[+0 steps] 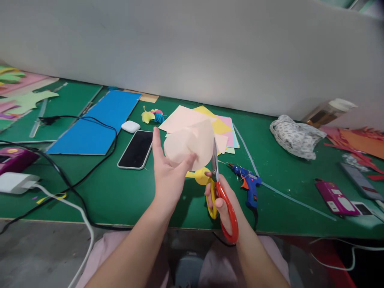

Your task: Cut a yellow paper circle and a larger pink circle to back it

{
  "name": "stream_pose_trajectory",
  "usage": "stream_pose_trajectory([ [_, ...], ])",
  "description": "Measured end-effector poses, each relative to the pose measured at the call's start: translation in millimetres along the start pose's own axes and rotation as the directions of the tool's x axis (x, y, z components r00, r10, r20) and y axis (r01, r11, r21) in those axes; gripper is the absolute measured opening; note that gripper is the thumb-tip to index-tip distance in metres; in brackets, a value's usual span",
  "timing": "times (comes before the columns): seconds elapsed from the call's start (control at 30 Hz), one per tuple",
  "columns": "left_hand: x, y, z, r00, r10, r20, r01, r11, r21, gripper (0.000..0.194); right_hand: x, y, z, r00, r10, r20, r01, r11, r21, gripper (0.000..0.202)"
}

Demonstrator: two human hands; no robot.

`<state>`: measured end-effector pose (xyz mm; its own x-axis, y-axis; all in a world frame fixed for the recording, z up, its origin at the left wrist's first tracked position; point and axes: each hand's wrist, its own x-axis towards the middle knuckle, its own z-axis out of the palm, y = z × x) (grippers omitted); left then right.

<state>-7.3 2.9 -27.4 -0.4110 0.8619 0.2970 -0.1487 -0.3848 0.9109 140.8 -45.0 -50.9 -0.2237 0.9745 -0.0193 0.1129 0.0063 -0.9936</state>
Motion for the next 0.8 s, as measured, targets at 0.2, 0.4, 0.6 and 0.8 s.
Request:
stream_pose_trajectory([
  [0.2, 2.0, 2.0, -7.0, 0.995, 0.085, 0.052, -0.092, 0.986, 0.137, 0.105, 1.4, -0.2, -0.7, 1.0, 0.029, -0.011, -0.028, 0.993, 0.116, 0.098],
  [0.4, -1.3, -0.7, -7.8, 0.991, 0.113, 0.073, -0.126, 0.969, 0.212, 0.107, -0.2, -2.3, -0.5, 1.0, 0.017, -0.025, -0.014, 0.994, 0.111, 0.094],
  [0.6, -1.3, -1.8, -7.4, 0.991, 0.083, 0.102, -0.101, 0.978, 0.18, 0.107, -2.7, -1.6, -1.3, 0.999, -0.023, -0.036, 0.028, 0.991, 0.129, 0.082],
  [0.8, 1.6, 2.1, -7.9, 0.993, 0.06, 0.106, -0.077, 0.984, 0.159, 0.106, -2.2, -3.4, -3.2, 1.0, -0.014, -0.018, 0.016, 0.996, 0.093, 0.082],
])
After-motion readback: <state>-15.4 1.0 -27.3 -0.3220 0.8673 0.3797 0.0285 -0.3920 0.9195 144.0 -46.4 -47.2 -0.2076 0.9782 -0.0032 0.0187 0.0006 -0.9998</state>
